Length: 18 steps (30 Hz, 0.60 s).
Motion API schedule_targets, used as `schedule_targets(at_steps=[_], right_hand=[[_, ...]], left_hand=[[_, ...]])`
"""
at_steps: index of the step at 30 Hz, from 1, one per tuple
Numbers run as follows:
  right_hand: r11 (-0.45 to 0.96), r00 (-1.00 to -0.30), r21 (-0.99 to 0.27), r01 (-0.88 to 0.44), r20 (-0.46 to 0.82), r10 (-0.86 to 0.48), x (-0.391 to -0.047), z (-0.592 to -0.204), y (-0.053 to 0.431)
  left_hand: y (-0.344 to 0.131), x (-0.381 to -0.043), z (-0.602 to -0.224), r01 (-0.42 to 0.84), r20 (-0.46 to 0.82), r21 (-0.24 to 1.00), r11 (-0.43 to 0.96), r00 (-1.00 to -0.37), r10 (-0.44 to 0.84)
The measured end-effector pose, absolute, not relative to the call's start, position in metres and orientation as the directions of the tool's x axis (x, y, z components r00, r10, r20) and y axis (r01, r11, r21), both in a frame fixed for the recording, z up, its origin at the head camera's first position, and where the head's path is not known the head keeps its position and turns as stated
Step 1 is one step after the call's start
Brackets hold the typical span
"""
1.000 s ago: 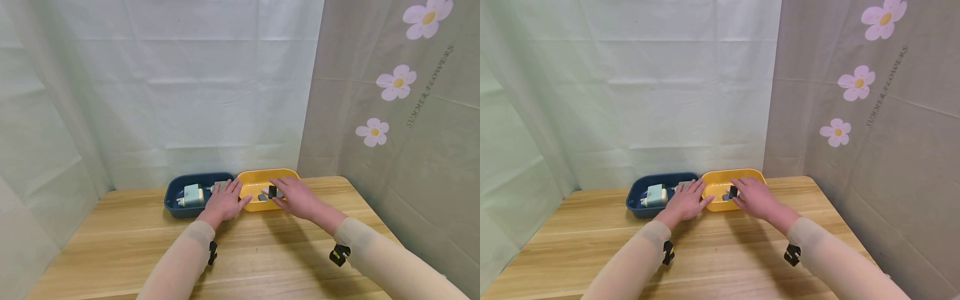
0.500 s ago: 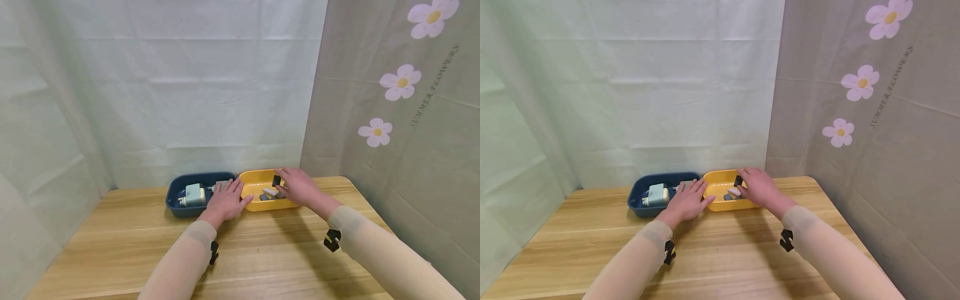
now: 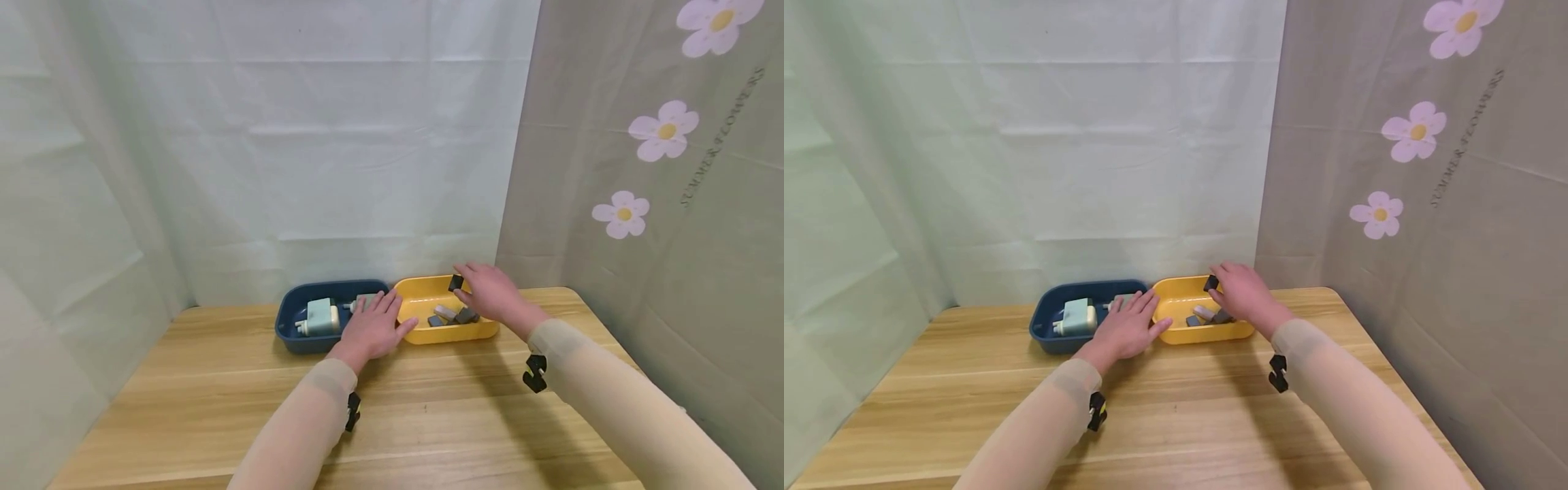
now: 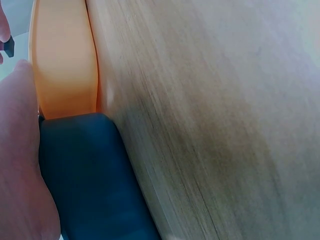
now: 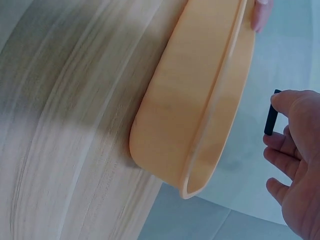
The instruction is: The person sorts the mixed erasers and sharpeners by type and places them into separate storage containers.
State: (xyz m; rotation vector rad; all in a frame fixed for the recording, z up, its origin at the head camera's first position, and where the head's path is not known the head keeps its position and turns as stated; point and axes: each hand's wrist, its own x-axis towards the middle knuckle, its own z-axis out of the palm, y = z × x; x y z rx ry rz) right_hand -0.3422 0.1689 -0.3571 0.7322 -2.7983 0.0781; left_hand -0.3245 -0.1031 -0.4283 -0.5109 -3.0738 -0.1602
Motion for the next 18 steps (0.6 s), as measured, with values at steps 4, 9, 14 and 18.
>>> schedule_targets(at_steps=[4,9,14,18], right_hand=[[0.884,-0.858,0.021,-0.468,0.228,-0.460,-0.349,-0.359,0.171],[0.900,-0.883,0.005,-0.435,0.195,-0.428,-0.357,-0.361,0.173],[0.913,-0.900,-0.013,-0.408,0.175,-0.399,-0.363,-0.363,0.173],[0.918,-0.907,-0.018,-0.395,0.165,-0.387,-0.367,-0.365,0.173]], left_hand=[[-0.102,-0.324,-0.428,0.324,0.035,0.105,0.940,-0.946,0.322],[-0.101,-0.324,-0.427,0.322,0.031,0.106,0.941,-0.947,0.321],[-0.101,-0.324,-0.426,0.315,0.023,0.107,0.943,-0.949,0.314],[-0.101,-0.325,-0.427,0.311,0.016,0.107,0.944,-0.950,0.311]])
